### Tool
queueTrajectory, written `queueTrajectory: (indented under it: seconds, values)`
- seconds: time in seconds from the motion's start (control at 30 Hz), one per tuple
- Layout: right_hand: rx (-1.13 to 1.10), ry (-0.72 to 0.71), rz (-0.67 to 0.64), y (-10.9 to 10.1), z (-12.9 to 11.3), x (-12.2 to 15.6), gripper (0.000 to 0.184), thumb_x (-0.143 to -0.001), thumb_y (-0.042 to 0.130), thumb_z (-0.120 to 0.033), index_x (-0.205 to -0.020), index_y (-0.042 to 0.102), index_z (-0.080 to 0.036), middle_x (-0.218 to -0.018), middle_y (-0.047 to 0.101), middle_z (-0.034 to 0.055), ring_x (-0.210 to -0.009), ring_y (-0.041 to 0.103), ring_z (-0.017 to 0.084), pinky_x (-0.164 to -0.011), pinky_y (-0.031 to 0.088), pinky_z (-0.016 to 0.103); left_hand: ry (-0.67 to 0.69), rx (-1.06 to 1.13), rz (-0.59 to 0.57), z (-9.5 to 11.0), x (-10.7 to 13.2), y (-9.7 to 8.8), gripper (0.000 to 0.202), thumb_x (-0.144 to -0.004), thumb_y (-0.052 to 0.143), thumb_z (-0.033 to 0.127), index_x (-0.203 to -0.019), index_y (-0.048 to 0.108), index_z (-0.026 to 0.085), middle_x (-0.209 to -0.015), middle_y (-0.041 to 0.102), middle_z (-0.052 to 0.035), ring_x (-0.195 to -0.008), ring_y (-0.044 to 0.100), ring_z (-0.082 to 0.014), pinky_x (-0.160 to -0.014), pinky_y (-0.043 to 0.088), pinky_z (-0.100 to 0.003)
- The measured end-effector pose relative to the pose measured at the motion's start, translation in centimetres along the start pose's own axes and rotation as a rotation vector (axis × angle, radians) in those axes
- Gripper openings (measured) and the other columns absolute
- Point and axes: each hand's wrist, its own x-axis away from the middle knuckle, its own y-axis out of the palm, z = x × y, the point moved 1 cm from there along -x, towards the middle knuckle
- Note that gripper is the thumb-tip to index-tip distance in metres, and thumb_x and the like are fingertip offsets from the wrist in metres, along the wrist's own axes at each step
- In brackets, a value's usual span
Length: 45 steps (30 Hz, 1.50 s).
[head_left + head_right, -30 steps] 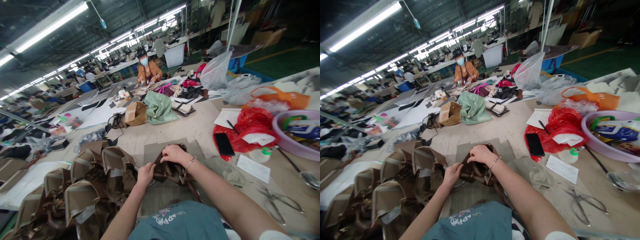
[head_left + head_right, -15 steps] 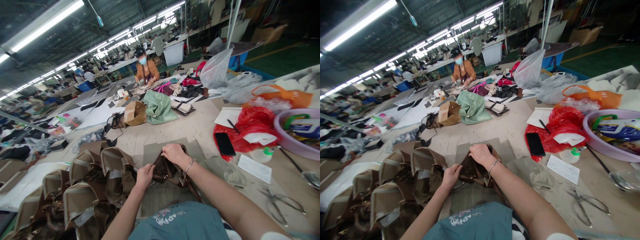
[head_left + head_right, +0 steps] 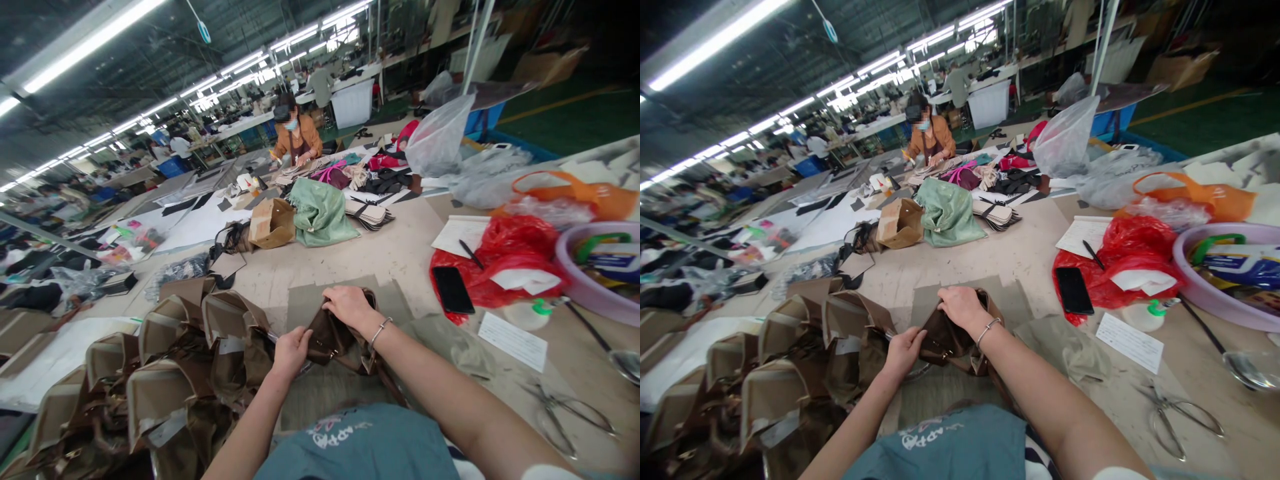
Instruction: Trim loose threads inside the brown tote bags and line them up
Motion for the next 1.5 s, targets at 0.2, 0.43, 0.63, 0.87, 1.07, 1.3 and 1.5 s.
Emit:
queueTrajectory:
  seconds: [0.2, 0.43, 0.63, 0.87, 1.07, 1.3, 1.5]
  values:
    - [-0.005, 0.009, -0.008, 0.0, -0.1, 0.0, 0.022, -0.086, 0.051, -0.039, -0.097, 0.061, -0.022, -0.096, 0.066, 0.0062, -0.092, 0.06, 0.02, -0.075, 0.041, 0.027, -0.009, -0.019, -0.012, 0.1, 0.0, 0.0, 0.035, -0.09, 0.037, 0.037, -0.068, 0.058, 0.019, -0.06, 0.059, -0.0013, -0.058, 0.055, -0.0131, -0.056, 0.034, -0.021]
    - [0.003, 0.01, -0.015, 0.0, 0.0, -0.2, 0.02, -0.086, 0.051, -0.039, -0.091, 0.061, -0.022, -0.091, 0.066, 0.0054, -0.088, 0.06, 0.019, -0.073, 0.041, 0.027, 0.013, -0.047, -0.099, 0.9, -0.2, -1.1, 0.03, -0.088, 0.042, 0.036, -0.07, 0.06, 0.019, -0.058, 0.059, -0.0014, -0.056, 0.055, -0.0144, -0.053, 0.031, -0.021]
    - [0.008, 0.012, -0.003, 0.1, -0.1, -0.2, 0.019, -0.086, 0.051, -0.037, -0.089, 0.061, -0.021, -0.09, 0.066, 0.005, -0.086, 0.061, 0.019, -0.071, 0.041, 0.027, 0.06, -0.046, -0.191, 2.5, -1.6, -2.2, 0.038, -0.079, 0.056, 0.047, -0.109, 0.061, 0.024, -0.088, 0.07, -0.0031, -0.075, 0.064, -0.0192, -0.062, 0.039, -0.022]
    - [-0.001, 0.029, 0.001, 0.0, 0.2, 0.1, 0.02, -0.086, 0.051, -0.038, -0.091, 0.061, -0.021, -0.092, 0.067, 0.0055, -0.088, 0.061, 0.019, -0.073, 0.042, 0.027, 0.004, -0.188, -0.134, 3.7, -3.8, -0.9, 0.035, -0.09, 0.039, 0.036, -0.082, 0.067, 0.019, -0.078, 0.069, -0.0079, -0.074, 0.063, -0.0197, -0.064, 0.038, -0.025]
    - [-0.043, -0.031, -0.001, -0.3, 0.6, 0.7, 0.031, -0.085, 0.052, -0.045, -0.104, 0.06, -0.022, -0.096, 0.068, 0.0052, -0.092, 0.061, 0.019, -0.077, 0.042, 0.026, -0.032, -0.259, -0.131, 3.8, -3.7, -1.0, 0.034, -0.092, 0.037, 0.036, -0.081, 0.065, 0.02, -0.077, 0.069, -0.0056, -0.073, 0.063, -0.0176, -0.062, 0.035, -0.024]
    - [-0.033, -0.032, 0.01, -1.4, 1.6, 2.1, 0.042, -0.086, 0.052, -0.031, -0.126, 0.046, -0.022, -0.104, 0.066, 0.0068, -0.095, 0.06, 0.019, -0.079, 0.041, 0.026, -0.06, -0.292, -0.131, 3.7, -3.9, -1.0, 0.036, -0.092, 0.036, 0.037, -0.077, 0.063, 0.02, -0.076, 0.069, -0.0045, -0.073, 0.063, -0.0161, -0.061, 0.034, -0.023]
    - [-0.005, 0.048, 0.033, -1.6, 1.4, 1.7, 0.03, -0.09, 0.044, -0.03, -0.117, 0.054, -0.022, -0.1, 0.067, 0.0075, -0.092, 0.06, 0.019, -0.077, 0.041, 0.027, -0.048, -0.298, -0.141, 3.8, -3.8, -0.9, 0.037, -0.092, 0.035, 0.038, -0.075, 0.063, 0.02, -0.074, 0.069, -0.0033, -0.073, 0.063, -0.0153, -0.059, 0.032, -0.023]
